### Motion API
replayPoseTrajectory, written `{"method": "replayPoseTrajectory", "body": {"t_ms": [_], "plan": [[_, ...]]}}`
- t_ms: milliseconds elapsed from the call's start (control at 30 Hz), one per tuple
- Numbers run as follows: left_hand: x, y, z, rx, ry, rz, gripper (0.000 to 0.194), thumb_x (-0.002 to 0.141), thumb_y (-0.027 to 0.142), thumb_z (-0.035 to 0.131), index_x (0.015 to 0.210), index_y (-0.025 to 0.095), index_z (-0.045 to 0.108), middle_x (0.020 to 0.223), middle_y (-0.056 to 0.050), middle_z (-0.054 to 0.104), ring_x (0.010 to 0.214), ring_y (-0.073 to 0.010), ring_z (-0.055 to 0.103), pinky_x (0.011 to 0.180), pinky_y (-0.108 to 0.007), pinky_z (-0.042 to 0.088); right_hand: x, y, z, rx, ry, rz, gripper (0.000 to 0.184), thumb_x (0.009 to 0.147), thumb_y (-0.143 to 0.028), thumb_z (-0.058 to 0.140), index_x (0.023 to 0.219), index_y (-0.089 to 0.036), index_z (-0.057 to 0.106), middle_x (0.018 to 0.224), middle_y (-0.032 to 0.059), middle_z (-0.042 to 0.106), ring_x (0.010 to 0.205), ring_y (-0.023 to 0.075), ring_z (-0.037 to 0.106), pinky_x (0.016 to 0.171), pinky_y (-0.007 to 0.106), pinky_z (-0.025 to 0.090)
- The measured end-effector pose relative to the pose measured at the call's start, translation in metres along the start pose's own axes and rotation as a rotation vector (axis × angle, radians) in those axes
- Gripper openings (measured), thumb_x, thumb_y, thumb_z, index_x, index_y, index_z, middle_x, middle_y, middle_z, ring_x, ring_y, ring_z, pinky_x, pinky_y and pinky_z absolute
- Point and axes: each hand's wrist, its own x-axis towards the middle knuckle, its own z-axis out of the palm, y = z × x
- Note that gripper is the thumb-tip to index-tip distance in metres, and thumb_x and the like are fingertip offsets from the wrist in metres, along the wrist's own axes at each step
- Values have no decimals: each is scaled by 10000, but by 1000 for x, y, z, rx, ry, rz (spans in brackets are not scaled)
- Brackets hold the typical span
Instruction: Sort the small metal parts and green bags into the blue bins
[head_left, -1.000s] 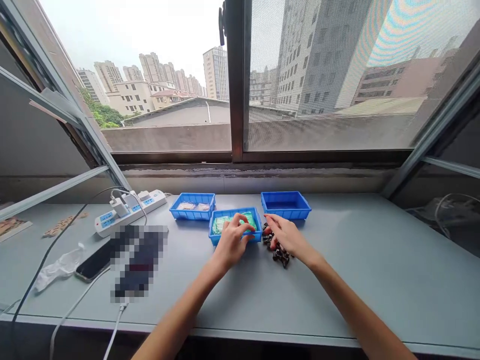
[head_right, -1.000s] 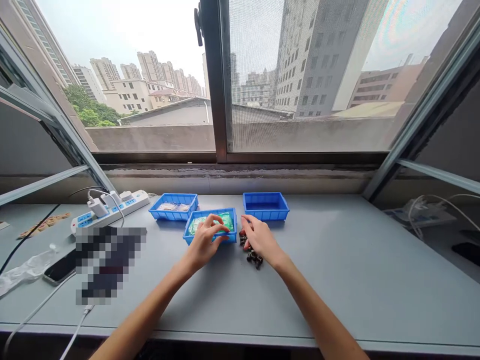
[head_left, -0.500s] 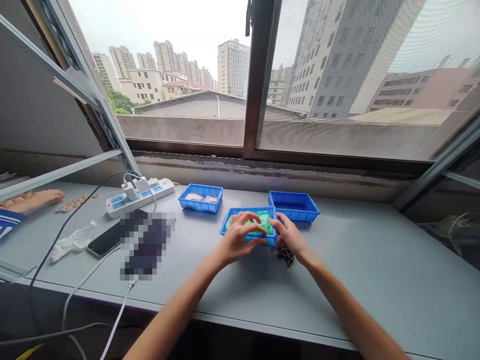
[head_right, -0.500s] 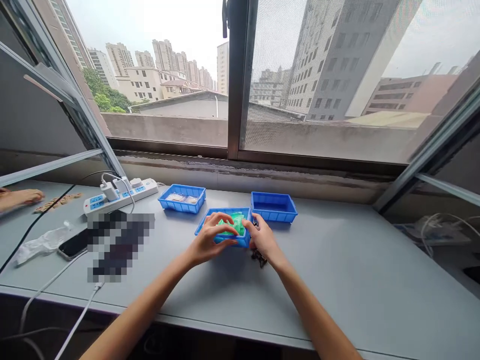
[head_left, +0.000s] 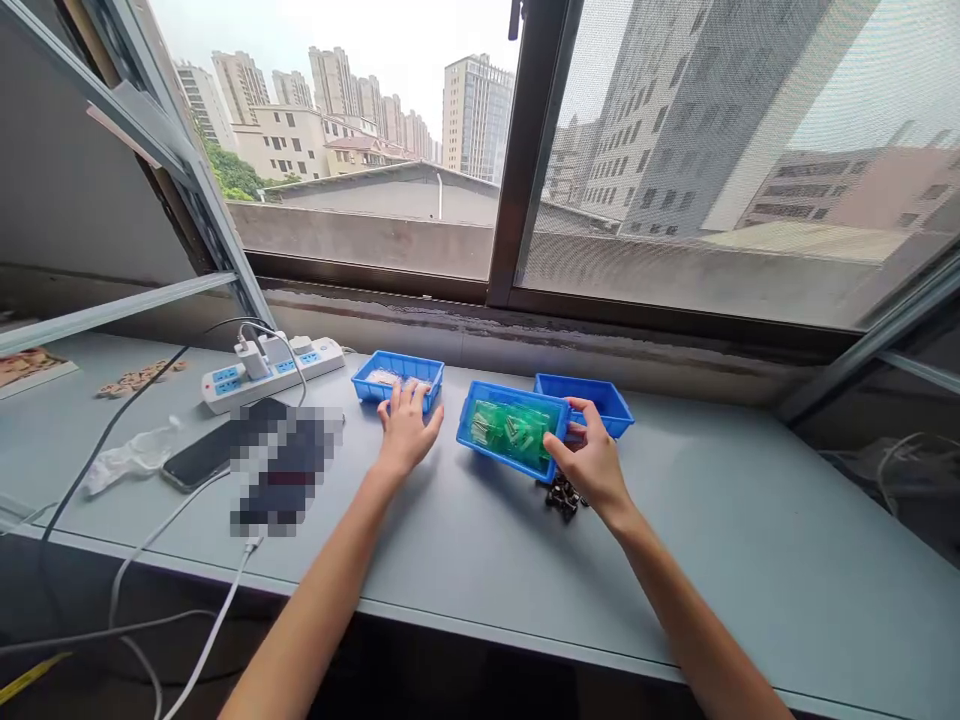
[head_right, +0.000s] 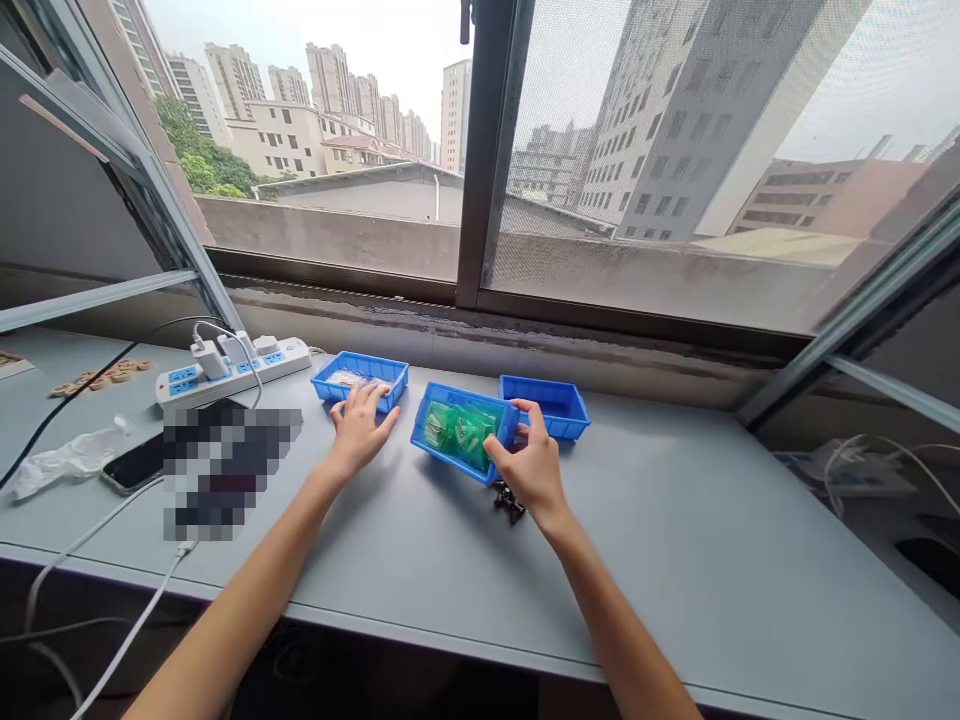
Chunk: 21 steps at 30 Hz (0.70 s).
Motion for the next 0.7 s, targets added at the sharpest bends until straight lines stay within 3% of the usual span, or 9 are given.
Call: {"method": "replayPoseTrajectory", "body": {"t_ms": [133, 300, 400, 500, 600, 700], "plan": [[-3, 4, -2, 5, -59, 45, 449, 848, 282, 442, 1279, 165, 486, 1376, -136, 455, 1358, -330, 247, 1038, -519, 255, -8, 0, 3, -200, 81, -234, 376, 635, -355, 586, 981, -230, 509, 651, -12, 634, 547, 178, 603, 557, 307, 519], [-5, 6, -4, -103, 14, 105, 386, 864, 276, 414, 1231, 211, 516, 1368, -125, 455, 1311, -304, 329, 1024, -498, 268, -11, 7, 5, -397, 164, -426, 328, 640, -390, 592, 919, -226, 537, 615, -4, 636, 511, 181, 600, 475, 275, 472], [-13, 14, -1, -206, 8, 260, 356, 895, 312, 374, 1212, 225, 510, 1358, -104, 458, 1286, -256, 369, 1036, -447, 281, -11, 8, 4, -437, 165, -473, 309, 638, -403, 597, 890, -232, 545, 619, 10, 662, 514, 192, 616, 461, 270, 462], [-26, 24, 11, -311, -89, 366, 465, 912, 384, 357, 1339, 202, 353, 1392, -123, 408, 1309, -229, 346, 1051, -416, 297, -10, 8, 3, -452, 161, -502, 290, 635, -413, 604, 855, -229, 558, 641, 29, 686, 507, 195, 631, 456, 269, 467], [-38, 31, 25, -311, -189, 357, 558, 909, 435, 355, 1389, 168, 254, 1439, -156, 329, 1348, -244, 286, 1077, -437, 272, -10, 7, 2, -466, 152, -531, 276, 637, -439, 604, 820, -234, 572, 655, 39, 696, 533, 203, 650, 475, 273, 484], [-41, 35, 27, -286, -236, 309, 505, 922, 408, 312, 1366, 167, 288, 1430, -147, 346, 1338, -242, 306, 1073, -441, 280, -10, 6, 1, -491, 135, -514, 285, 638, -481, 606, 800, -247, 586, 645, 38, 697, 545, 210, 655, 497, 283, 493]]}}
